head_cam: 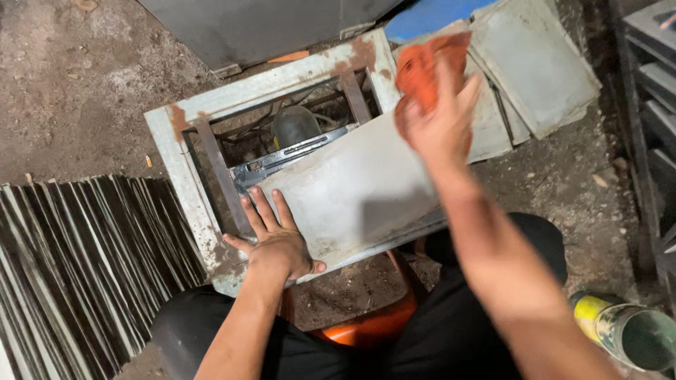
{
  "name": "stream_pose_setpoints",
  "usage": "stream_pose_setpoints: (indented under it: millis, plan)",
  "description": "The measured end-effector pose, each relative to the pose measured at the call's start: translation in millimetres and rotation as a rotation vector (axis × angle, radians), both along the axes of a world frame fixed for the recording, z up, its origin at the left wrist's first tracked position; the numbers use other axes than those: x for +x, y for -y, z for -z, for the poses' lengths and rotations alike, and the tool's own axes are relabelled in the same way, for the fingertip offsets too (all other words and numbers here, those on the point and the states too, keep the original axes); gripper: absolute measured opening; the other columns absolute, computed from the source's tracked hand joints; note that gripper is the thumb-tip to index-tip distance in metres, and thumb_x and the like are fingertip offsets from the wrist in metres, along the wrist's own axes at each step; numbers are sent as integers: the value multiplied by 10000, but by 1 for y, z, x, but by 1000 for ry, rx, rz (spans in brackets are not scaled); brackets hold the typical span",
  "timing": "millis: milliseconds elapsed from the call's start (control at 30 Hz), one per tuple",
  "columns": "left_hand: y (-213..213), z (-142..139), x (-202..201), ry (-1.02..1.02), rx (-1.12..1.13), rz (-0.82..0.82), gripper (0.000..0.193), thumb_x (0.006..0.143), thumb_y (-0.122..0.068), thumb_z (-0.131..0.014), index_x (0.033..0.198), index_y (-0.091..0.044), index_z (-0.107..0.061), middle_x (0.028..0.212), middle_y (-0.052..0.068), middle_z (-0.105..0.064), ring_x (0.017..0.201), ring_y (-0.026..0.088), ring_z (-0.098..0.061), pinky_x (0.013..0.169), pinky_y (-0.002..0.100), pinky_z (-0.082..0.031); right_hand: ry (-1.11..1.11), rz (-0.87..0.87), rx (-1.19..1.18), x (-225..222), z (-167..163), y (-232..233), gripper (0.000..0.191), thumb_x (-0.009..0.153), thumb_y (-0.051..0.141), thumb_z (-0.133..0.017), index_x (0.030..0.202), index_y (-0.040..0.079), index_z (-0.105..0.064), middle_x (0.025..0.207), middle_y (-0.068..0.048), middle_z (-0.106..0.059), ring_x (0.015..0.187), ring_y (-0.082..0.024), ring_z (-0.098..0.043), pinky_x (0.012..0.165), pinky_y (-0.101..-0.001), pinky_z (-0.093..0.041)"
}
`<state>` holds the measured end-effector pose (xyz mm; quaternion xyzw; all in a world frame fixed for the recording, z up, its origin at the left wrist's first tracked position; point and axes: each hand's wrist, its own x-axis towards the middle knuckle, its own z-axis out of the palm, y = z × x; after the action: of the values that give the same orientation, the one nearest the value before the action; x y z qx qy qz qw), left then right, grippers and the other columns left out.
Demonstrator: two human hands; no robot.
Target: The person sits on the ground and cleans rectangular metal sheets using a stone and an orange cloth. They rub the surface of each sheet with the stone, then wipe it with the cloth before stacking the cleaned sheets.
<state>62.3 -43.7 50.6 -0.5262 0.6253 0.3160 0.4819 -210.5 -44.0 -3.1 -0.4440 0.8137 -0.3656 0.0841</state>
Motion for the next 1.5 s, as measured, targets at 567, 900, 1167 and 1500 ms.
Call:
stream_pose_setpoints:
  millis: [567,900,1167,1500]
  plan:
    - [-7,11,0,9,-56,36,1653,678,-719,-848,1524,-12,383,1539,315,481,1406,498,447,1111,811,7,-52,88,-73,45,0,-86,349,981,285,-601,1282,108,-610,1078,-114,-660,856,-189,-665,655,-318,-563]
    - [-9,8,1,17,-71,24,1650,669,-714,-852,1534,-46,384,1547,274,500,1407,466,461,1080,837,13,-171,-354,-130,68,12,-110,648,849,225,-703,1458,121,-506,1252,-184,-567,1122,-345,-580,919,-454,-499]
    - [17,-3,24,-105,-321,250,1534,677,-635,-874,1622,-109,213,1676,207,260,1556,475,188,1133,822,11,33,-27,-161,7,-25,-79,738,998,200,-769,1626,56,-411,1435,-237,-459,1363,-398,-546,1157,-473,-481]
    - [-10,56,14,-958,-859,-306,1179,597,-670,-869,1556,-287,-301,1592,275,-241,1471,494,-177,1123,730,-156,107,14,316,29,-19,-73,694,1010,486,-654,1457,-14,-476,1260,-304,-639,1179,-432,-622,1024,-495,-486]
